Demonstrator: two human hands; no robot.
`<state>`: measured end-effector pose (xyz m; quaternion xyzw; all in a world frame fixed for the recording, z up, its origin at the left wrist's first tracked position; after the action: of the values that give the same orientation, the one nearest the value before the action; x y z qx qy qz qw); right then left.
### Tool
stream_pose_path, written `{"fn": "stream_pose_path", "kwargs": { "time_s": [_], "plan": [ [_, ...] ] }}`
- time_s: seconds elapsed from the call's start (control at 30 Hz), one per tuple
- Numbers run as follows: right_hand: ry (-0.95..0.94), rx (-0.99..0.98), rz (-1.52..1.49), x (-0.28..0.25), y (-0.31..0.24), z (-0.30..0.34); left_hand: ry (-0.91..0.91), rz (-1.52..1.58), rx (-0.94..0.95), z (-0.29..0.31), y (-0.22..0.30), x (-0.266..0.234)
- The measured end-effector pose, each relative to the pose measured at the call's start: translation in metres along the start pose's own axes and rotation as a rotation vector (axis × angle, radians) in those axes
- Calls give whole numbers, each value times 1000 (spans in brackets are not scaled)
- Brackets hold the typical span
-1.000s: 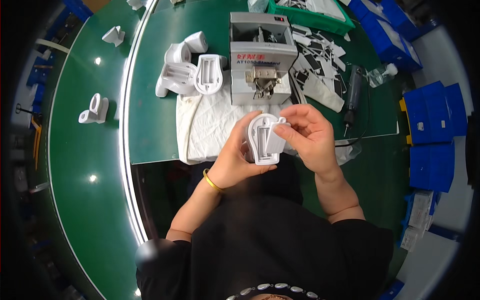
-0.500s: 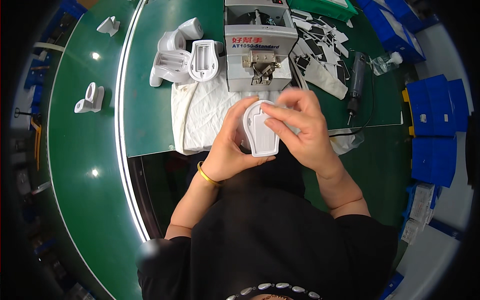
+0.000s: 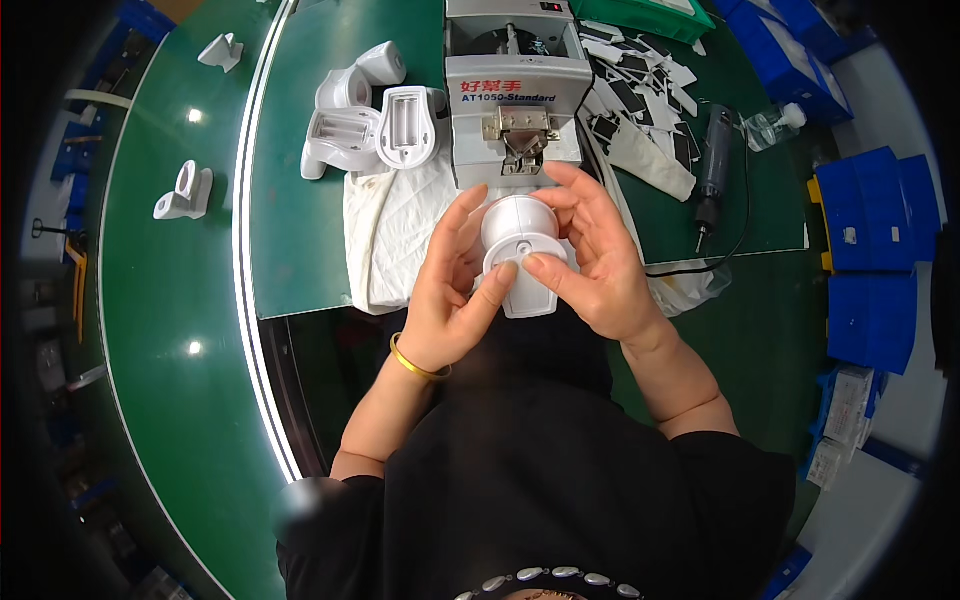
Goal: Assembling electronic device housings by inserting internal components and securing them with screws using an electric screwdriver.
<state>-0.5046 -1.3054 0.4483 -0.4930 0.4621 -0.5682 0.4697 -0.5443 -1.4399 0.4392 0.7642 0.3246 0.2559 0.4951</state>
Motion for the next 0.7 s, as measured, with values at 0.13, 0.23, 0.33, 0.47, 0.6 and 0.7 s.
{"fn": "stream_pose_path", "kwargs": {
  "time_s": [0.13, 0.23, 0.33, 0.47, 0.6, 0.7],
  "plan": [
    [-2, 49, -14, -5, 8, -3, 41, -88, -16, 1, -2, 4],
    [4, 63, -79, -9, 9, -2, 30, -74, 40, -4, -3, 6],
    [40, 157, -80, -13, 17, -2, -169, -536, 302, -10, 19, 17],
    [136, 14, -28, -76, 3, -16, -116, -269, 159, 2, 1, 11],
    [1151, 124, 1096, -240, -21, -7, -80, -372, 212, 0, 5, 7],
    [1126, 530, 1071, -307, 24, -17, -89, -355, 136, 5, -8, 8]
  ]
}}
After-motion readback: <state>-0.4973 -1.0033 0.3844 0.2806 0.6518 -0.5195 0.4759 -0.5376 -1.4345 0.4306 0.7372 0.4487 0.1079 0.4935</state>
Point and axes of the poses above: each hand's wrist, its own z-axis away from the middle knuckle, its own x-axis out of the palm, y = z × x, the point moved 8 cm from there along -z, towards the middle knuckle, and after that the axes turned 14 degrees about x, right-handed, at the moved point
